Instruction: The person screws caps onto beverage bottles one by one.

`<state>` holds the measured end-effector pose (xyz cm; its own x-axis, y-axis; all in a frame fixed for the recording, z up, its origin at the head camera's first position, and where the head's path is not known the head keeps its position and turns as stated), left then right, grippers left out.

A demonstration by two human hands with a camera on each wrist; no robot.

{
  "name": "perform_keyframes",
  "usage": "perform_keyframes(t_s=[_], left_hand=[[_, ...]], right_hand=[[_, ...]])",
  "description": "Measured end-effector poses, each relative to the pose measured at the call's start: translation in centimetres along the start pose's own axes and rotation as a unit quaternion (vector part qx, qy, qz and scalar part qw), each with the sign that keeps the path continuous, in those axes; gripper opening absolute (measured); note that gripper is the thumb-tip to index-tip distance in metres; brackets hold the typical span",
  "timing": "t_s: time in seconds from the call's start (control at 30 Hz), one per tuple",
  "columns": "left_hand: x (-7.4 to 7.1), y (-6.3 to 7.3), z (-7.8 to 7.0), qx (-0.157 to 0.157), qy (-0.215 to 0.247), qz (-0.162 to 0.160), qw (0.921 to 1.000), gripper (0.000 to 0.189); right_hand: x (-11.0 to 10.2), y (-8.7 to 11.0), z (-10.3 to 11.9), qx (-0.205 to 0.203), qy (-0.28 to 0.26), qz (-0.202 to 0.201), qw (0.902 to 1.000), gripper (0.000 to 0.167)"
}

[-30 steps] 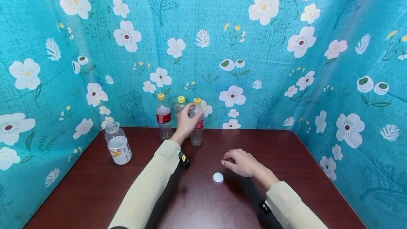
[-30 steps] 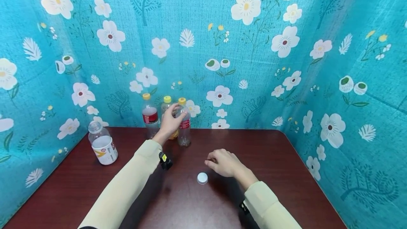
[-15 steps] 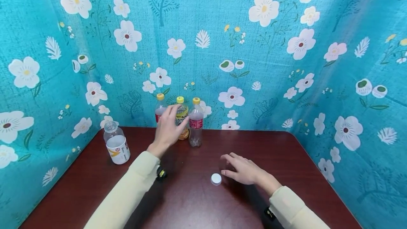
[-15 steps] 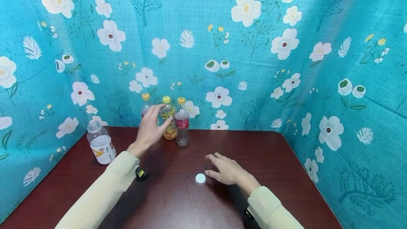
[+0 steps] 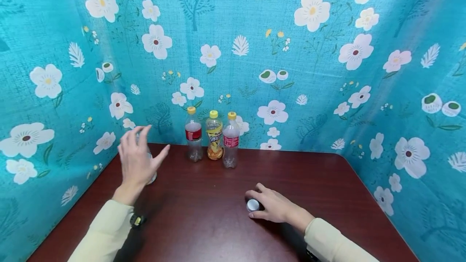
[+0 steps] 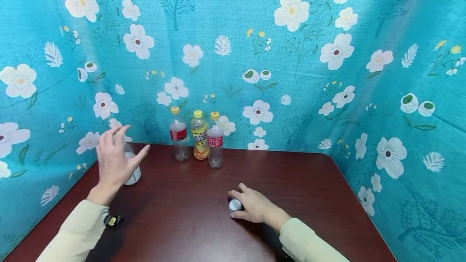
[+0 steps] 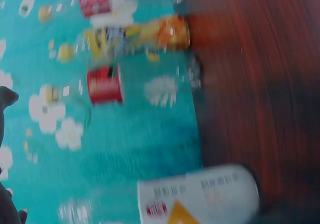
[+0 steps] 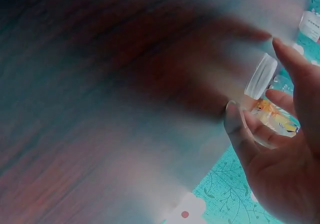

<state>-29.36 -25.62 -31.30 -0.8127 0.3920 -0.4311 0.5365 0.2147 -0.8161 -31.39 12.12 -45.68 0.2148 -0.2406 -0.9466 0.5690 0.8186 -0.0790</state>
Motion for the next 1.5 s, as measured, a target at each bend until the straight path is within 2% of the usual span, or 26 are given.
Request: perform_keyframes(t_s=[0.13,0.23,0.3,0.37,0.43,0.5,0.57,0.67,0.83,0.97,1.13,1.27,1.5], left_hand=[[-1.2,0.0,3.3,-0.062,0.004,0.001,0.9981,0.092],[-1.0,0.3,5.8,-0.143,0.015,0.037,0.9889,0.102],[-0.5,0.9,7.3,-0.207,0.027,0.073,0.9752,0.107],[0.3,1.6,8.8,-0.266,0.044,0.111,0.9564,0.11],[1.1,2.4,9.9,-0.313,0.064,0.142,0.9368,0.111],[1.8,3.0,10.7,-0.345,0.086,0.163,0.9202,0.112],[2.5,3.3,11.2,-0.364,0.101,0.176,0.9092,0.111],[3.1,3.4,11.5,-0.374,0.115,0.184,0.9019,0.109],[3.4,3.6,11.5,-0.374,0.124,0.187,0.8998,0.094],[3.5,3.7,11.2,-0.36,0.126,0.183,0.906,0.083],[3.9,3.4,10.1,-0.335,0.127,0.19,0.914,0.08],[4.5,3.5,9.1,-0.322,0.134,0.2,0.9159,0.079],[6.2,3.9,7.6,-0.309,0.158,0.212,0.9135,0.076]], right_hand=[[0.2,-0.2,-0.1,0.003,0.015,-0.008,0.9999,0.035],[0.2,-0.3,-0.2,0.002,0.026,-0.012,0.9996,0.025],[0.2,-0.3,-0.1,-0.001,0.033,-0.012,0.9994,0.022],[0.2,-0.3,-0.1,-0.002,0.038,-0.011,0.9992,0.02],[0.3,-0.4,-0.1,-0.002,0.042,-0.013,0.999,0.019],[0.4,-0.5,-0.1,-0.001,0.041,-0.017,0.999,0.018],[0.3,-0.5,-0.2,0.003,0.038,-0.026,0.9989,0.016],[0.2,-0.3,-0.2,0.002,0.027,-0.038,0.9989,0.016],[0.0,-0.2,-0.1,-0.009,0.006,-0.04,0.9992,0.016],[-0.5,-0.2,-0.2,-0.011,-0.019,-0.036,0.9991,0.022],[-1.3,-0.2,-0.3,-0.016,-0.037,-0.045,0.9982,0.032],[-2.1,-0.3,-0.5,-0.019,-0.05,-0.064,0.9965,0.034],[-3.4,-1.2,-0.5,-0.005,-0.091,-0.077,0.9928,0.033]])
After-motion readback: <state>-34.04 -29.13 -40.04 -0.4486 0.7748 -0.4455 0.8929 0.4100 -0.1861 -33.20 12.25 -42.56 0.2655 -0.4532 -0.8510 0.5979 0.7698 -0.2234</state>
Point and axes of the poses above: each hand's wrist, its own y-axis away from the middle knuckle, its own x-axis out of the palm, z = x × y, the point moved 7 cm from there along -y, towards the middle knuckle, and after that the axes turned 9 degrees about -x, right-handed, at the moved point
